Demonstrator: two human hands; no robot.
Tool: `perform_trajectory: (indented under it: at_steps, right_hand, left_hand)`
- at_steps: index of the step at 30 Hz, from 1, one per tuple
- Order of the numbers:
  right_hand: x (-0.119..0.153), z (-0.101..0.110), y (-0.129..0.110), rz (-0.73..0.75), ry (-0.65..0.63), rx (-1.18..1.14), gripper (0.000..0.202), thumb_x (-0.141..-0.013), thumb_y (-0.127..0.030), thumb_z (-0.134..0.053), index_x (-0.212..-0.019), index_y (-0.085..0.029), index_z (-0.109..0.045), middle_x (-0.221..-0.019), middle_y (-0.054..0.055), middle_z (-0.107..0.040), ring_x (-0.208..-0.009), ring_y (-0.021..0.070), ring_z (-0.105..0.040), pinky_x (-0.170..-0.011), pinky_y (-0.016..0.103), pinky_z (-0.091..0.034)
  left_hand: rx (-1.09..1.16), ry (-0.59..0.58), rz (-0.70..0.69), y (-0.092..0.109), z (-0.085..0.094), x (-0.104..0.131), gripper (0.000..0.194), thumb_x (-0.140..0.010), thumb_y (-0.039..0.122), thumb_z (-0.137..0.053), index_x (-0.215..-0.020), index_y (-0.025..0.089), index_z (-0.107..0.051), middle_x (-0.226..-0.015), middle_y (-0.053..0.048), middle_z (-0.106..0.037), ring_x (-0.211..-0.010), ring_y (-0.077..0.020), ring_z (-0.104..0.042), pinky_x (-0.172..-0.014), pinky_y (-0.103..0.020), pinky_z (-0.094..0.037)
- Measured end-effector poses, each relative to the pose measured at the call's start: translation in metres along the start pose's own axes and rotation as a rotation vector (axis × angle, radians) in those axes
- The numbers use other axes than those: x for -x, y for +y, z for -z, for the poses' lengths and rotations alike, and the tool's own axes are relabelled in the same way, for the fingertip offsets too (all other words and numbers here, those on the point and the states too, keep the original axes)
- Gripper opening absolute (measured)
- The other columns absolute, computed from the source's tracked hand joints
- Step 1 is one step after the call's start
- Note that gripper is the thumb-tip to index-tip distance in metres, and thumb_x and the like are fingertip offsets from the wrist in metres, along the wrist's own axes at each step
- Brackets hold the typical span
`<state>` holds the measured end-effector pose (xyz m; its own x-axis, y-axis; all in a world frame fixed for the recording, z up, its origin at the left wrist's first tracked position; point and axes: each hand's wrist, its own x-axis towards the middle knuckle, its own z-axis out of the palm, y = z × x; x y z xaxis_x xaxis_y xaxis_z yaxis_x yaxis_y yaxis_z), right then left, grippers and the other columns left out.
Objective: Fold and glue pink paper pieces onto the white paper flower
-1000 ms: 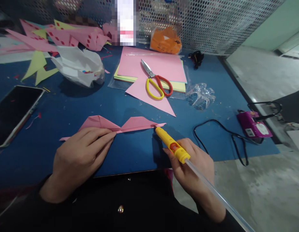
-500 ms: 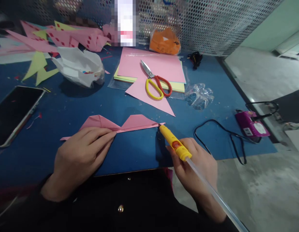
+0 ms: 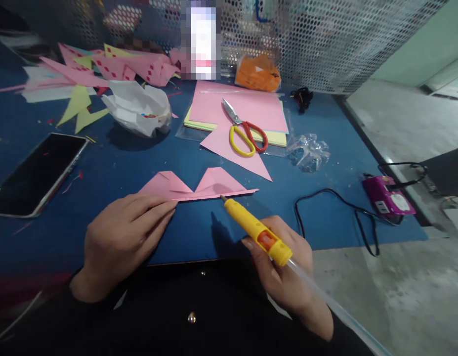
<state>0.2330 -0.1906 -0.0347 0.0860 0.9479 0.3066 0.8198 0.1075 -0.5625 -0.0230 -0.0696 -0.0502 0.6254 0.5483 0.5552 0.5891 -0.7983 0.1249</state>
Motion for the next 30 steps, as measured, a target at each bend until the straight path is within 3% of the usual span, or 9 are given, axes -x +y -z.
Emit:
perform_trajectory:
  at_steps: [7, 12, 22, 30]
  right_hand:
    - [-0.019, -0.019, -0.024, 0.117, -0.101, -0.057, 0.008, -0.095, -0.027, -0.056, -0.092, -0.020, -0.057, -0.078, 0.001, -0.061, -0.063, 0.0124, -0.058, -0.056, 0.027, -0.044]
    - [-0.038, -0.033, -0.041, 0.169, -0.161, -0.072, 0.015, -0.095, -0.034, -0.055, -0.090, -0.020, -0.057, -0.076, 0.000, -0.061, -0.062, 0.0123, -0.057, -0.055, 0.026, -0.042]
    - [-0.058, -0.059, -0.061, 0.162, -0.329, -0.057, 0.023, -0.097, -0.041, -0.052, -0.091, -0.020, -0.060, -0.079, 0.001, -0.066, -0.068, 0.0153, -0.060, -0.059, 0.028, -0.039]
    - [-0.055, -0.068, -0.062, 0.209, -0.336, -0.035, 0.022, -0.098, -0.038, -0.052, -0.089, -0.019, -0.058, -0.077, 0.001, -0.064, -0.067, 0.0150, -0.059, -0.058, 0.028, -0.037]
  left_hand:
    - [-0.144, -0.010, 0.245, -0.026, 0.023, 0.033, 0.019, -0.091, 0.018, -0.065, -0.109, 0.017, -0.070, -0.105, -0.010, -0.074, -0.102, -0.0295, -0.068, -0.087, -0.045, -0.052]
    - [-0.139, -0.029, 0.315, -0.037, 0.028, 0.039, 0.021, -0.094, 0.020, -0.060, -0.112, 0.017, -0.070, -0.107, -0.009, -0.074, -0.101, -0.0278, -0.067, -0.087, -0.043, -0.053]
    - [-0.083, -0.047, 0.207, -0.035, 0.029, 0.044, 0.017, -0.093, 0.014, -0.057, -0.099, 0.015, -0.073, -0.095, -0.008, -0.075, -0.088, -0.0252, -0.069, -0.075, -0.038, -0.052]
    - [-0.080, -0.043, 0.148, -0.031, 0.033, 0.045, 0.021, -0.091, 0.010, -0.057, -0.102, 0.014, -0.074, -0.100, -0.009, -0.077, -0.091, -0.0264, -0.070, -0.075, -0.039, -0.055]
